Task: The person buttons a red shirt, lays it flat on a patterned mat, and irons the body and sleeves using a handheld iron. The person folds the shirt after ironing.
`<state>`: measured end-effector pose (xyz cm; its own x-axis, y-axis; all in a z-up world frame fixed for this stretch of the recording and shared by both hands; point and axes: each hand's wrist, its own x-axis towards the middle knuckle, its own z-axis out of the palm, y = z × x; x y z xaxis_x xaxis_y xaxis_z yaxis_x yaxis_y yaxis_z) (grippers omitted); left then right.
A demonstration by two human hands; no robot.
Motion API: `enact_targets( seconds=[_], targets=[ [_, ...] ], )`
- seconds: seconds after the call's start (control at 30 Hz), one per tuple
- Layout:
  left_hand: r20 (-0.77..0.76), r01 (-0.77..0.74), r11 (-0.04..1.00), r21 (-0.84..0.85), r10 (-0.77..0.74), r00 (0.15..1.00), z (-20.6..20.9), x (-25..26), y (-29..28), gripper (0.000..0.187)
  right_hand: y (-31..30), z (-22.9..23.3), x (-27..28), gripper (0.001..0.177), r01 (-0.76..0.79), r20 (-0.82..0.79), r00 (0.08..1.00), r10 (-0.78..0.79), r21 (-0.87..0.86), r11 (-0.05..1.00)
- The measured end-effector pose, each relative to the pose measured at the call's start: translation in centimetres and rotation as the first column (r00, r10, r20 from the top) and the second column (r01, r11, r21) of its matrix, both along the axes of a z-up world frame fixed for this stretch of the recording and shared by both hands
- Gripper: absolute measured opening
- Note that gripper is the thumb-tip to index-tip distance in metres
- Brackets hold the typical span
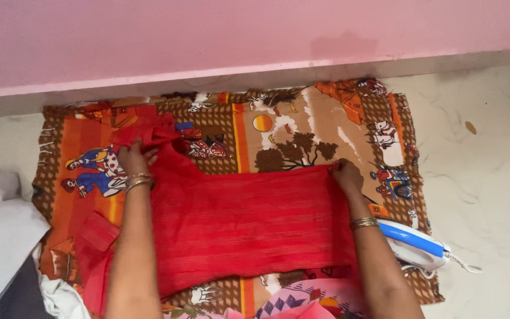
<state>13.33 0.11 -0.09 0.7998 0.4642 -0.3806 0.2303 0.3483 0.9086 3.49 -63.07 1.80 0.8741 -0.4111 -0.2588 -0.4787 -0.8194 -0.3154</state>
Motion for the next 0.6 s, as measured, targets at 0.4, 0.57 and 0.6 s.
enact_targets(
  seconds=[0.4, 0.57, 0.6],
  targets=[
    [-0.332, 0.454, 0.259, 0.853, -0.403, 0.853, 1.6, -18.3, -16.8, 0.077, 12.1, 1.8, -12.7, 0.074, -0.418, 0.233, 0.858, 0.458, -0.201, 0.886],
    [-0.441, 0.521, 0.041, 0.853, -0.476, 0.761, 1.9, -26.7, -22.6, 0.082, 9.6, 5.4, -14.6, 0.078, -0.305, 0.273, 0.870, 0.410, -0.354, 0.884],
    [-0.467, 0.541, 0.022, 0.841, -0.474, 0.746, 2.0, -28.0, -23.2, 0.082, 8.2, 6.9, -14.9, 0.073, -0.298, 0.311, 0.862, 0.400, -0.327, 0.897]
  ],
)
